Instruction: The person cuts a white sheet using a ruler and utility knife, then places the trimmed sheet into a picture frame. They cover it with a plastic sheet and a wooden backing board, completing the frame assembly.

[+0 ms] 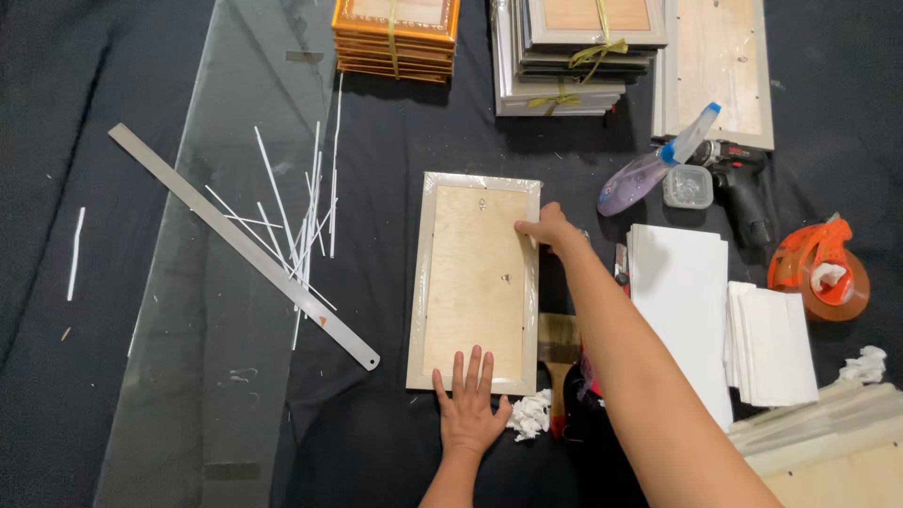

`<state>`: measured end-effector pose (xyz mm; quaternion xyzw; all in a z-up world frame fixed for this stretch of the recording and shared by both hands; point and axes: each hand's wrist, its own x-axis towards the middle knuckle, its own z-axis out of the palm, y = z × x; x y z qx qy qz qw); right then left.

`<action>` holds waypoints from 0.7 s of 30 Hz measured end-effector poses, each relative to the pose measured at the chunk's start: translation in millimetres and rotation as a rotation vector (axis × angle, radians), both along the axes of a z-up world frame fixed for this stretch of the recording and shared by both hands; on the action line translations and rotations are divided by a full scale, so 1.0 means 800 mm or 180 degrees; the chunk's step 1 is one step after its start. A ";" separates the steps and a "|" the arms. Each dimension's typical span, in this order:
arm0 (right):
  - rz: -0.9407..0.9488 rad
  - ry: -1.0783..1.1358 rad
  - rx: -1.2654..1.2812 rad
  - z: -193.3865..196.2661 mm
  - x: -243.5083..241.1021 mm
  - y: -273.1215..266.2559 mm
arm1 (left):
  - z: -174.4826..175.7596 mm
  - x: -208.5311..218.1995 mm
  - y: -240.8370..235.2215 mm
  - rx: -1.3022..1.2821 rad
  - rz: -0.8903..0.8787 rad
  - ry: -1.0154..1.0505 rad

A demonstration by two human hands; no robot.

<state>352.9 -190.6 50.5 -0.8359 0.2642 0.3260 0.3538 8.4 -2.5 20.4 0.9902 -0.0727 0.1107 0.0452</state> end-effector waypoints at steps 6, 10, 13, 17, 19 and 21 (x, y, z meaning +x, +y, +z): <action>0.0193 -0.1425 -0.0938 -0.018 0.011 0.009 | 0.007 -0.001 0.001 0.0033 0.0015 -0.0070; 0.0441 -0.1851 -0.0668 0.006 0.013 0.051 | 0.006 -0.001 0.000 0.0025 0.0035 -0.0118; -0.0053 -0.0945 -0.0586 0.060 0.006 0.082 | 0.005 0.000 -0.001 0.0004 0.0008 -0.0134; -0.0219 -0.0908 -0.0822 0.065 0.008 0.104 | 0.000 0.001 0.003 -0.0074 0.0014 -0.0105; -0.0289 -0.0879 -0.0876 0.058 0.012 0.102 | 0.001 -0.001 0.000 -0.0122 -0.0003 -0.0063; -0.0281 -0.0828 -0.0993 0.050 0.019 0.103 | 0.003 -0.001 0.001 -0.0070 0.0006 -0.0071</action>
